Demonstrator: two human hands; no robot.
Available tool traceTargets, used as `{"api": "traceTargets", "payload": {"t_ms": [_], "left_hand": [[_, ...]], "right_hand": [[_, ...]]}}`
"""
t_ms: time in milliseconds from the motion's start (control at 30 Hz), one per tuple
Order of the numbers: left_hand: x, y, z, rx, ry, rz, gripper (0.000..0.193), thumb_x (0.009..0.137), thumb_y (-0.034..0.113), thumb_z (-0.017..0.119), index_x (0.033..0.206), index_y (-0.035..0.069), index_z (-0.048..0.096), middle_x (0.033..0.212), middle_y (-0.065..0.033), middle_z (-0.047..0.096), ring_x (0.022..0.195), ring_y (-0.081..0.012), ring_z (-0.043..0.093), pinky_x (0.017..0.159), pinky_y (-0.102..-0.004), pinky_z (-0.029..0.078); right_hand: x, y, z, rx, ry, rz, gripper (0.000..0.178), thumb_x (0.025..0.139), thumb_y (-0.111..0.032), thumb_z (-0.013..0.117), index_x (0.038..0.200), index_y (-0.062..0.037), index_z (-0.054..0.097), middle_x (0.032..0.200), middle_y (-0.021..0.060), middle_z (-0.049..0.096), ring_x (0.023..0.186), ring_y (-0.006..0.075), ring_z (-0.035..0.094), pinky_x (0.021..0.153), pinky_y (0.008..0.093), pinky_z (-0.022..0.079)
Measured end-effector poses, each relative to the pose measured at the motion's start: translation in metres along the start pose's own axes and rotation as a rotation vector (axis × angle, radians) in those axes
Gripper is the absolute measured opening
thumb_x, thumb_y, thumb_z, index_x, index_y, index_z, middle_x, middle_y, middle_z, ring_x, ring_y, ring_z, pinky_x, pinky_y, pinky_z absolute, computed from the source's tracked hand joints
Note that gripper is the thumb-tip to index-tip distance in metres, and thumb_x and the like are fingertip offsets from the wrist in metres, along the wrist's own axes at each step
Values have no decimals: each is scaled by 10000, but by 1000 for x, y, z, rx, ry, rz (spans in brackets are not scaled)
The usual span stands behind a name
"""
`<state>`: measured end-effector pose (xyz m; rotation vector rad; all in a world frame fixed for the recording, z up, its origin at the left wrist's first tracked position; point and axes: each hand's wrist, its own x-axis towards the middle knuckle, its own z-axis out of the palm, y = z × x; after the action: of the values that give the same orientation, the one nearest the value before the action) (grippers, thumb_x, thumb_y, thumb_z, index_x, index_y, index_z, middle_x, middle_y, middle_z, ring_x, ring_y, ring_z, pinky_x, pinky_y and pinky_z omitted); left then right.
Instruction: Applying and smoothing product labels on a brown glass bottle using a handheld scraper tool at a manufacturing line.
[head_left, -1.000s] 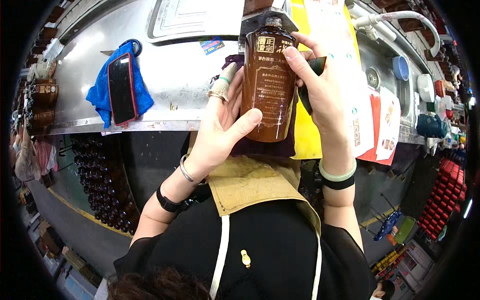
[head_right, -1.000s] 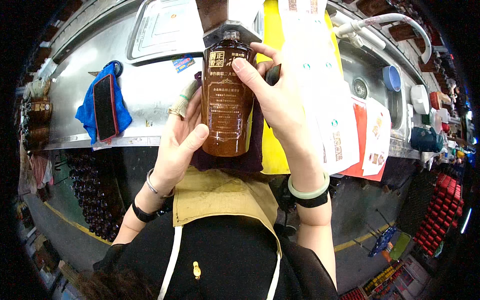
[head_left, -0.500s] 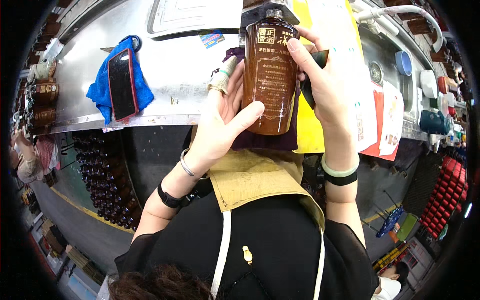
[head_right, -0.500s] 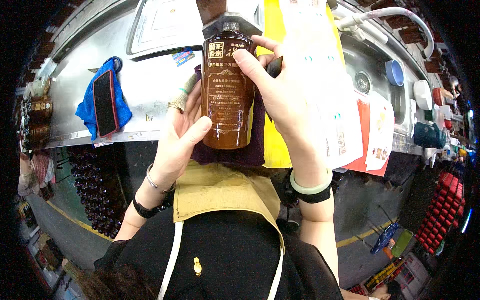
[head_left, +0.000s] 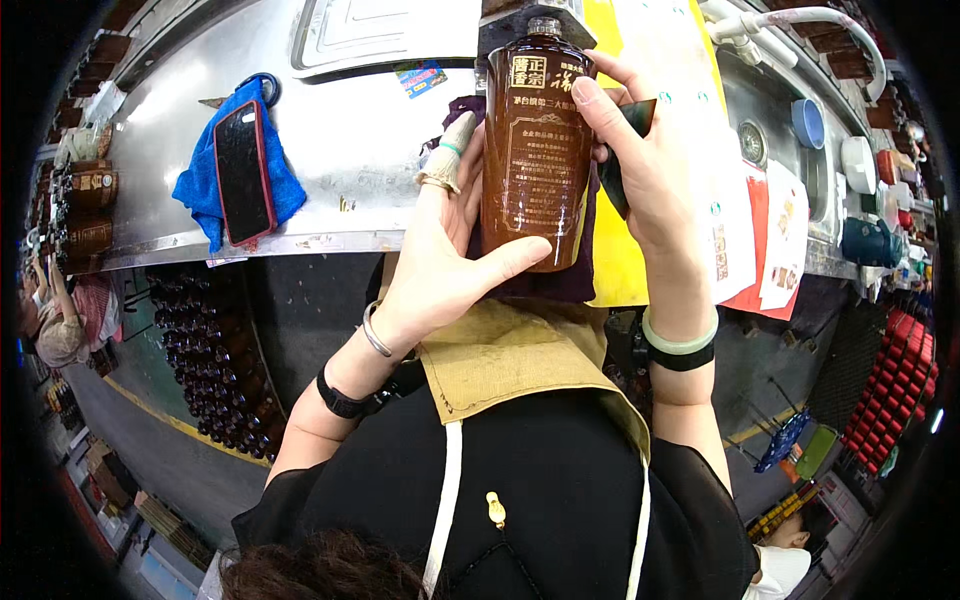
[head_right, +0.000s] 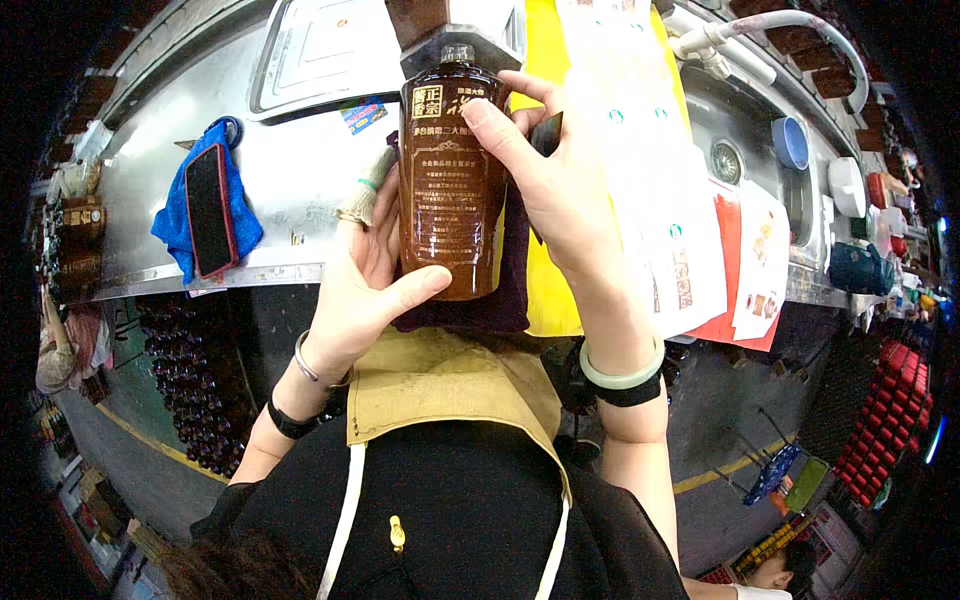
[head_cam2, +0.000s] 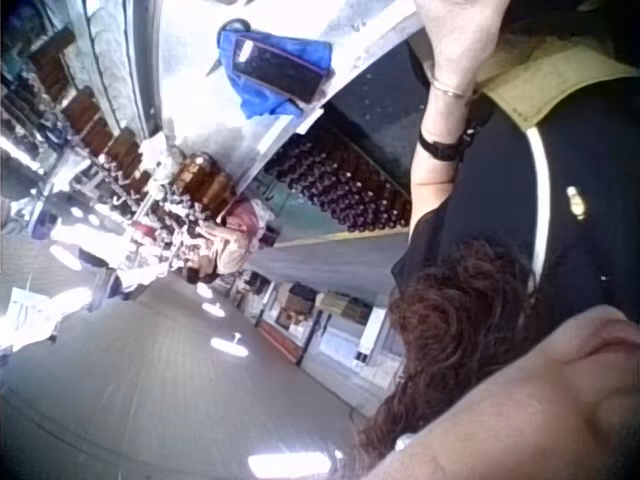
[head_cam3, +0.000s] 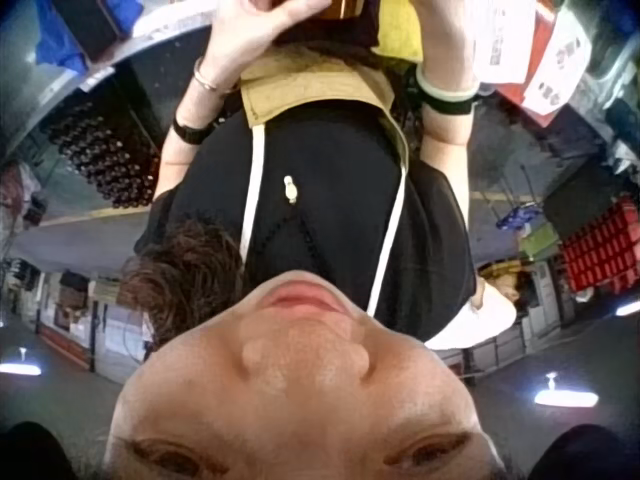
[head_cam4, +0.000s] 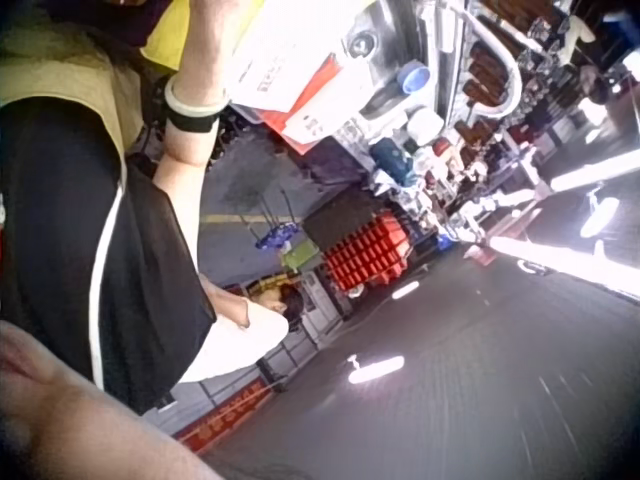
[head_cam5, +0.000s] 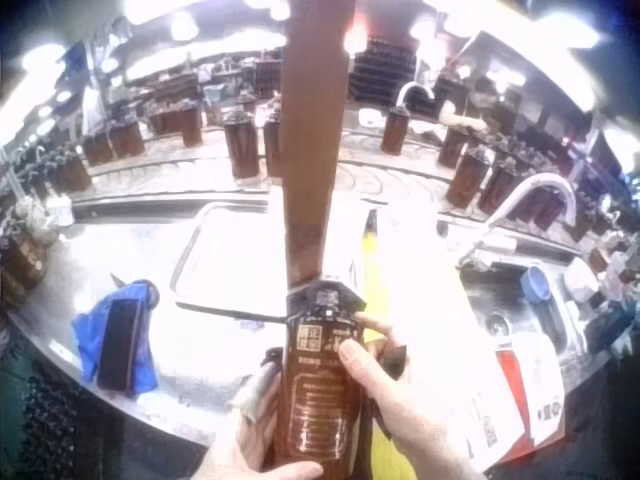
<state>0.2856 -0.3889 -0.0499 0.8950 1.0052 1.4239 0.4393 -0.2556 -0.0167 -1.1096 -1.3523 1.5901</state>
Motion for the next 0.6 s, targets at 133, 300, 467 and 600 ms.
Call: {"api": "traceTargets", "payload": {"t_ms": [133, 300, 467, 600], "left_hand": [[0, 2, 5, -17, 24, -26, 1120, 875, 44, 825, 1654, -30, 24, 1708, -246, 160, 1589, -320, 216, 1296, -446, 219], [0, -1, 6, 7, 50, -26, 1076, 891, 15, 789, 1659, -19, 36, 1710, -236, 168, 1587, -317, 229, 1292, -442, 235], [-1, 1, 9, 38, 49, 19, 1043, 910, 19, 775, 1647, -53, 41, 1694, -257, 184, 1582, -317, 243, 1286, -436, 254], [-1, 1, 9, 56, 38, 16, 1047, 912, 26, 776, 1648, -54, 35, 1692, -256, 186, 1583, -318, 239, 1286, -432, 252]], "right_hand": [[0, 0, 0, -12, -18, -5, 617, 917, -277, 851, 1386, 32, 596, 845, -67, 527, 794, 22, 492, 713, 172, 384], [-1, 3, 0, -39, -13, 4, 661, 885, -275, 878, 1391, 38, 589, 886, -57, 504, 808, 34, 488, 719, 179, 403], [-1, 1, 1, -117, -1, -25, 681, 859, -244, 899, 1386, 50, 584, 914, -53, 486, 805, 41, 484, 727, 187, 422], [-3, -1, 1, -120, 0, -20, 711, 867, -241, 896, 1415, 56, 554, 913, -51, 491, 809, 44, 484, 735, 182, 423]]}}
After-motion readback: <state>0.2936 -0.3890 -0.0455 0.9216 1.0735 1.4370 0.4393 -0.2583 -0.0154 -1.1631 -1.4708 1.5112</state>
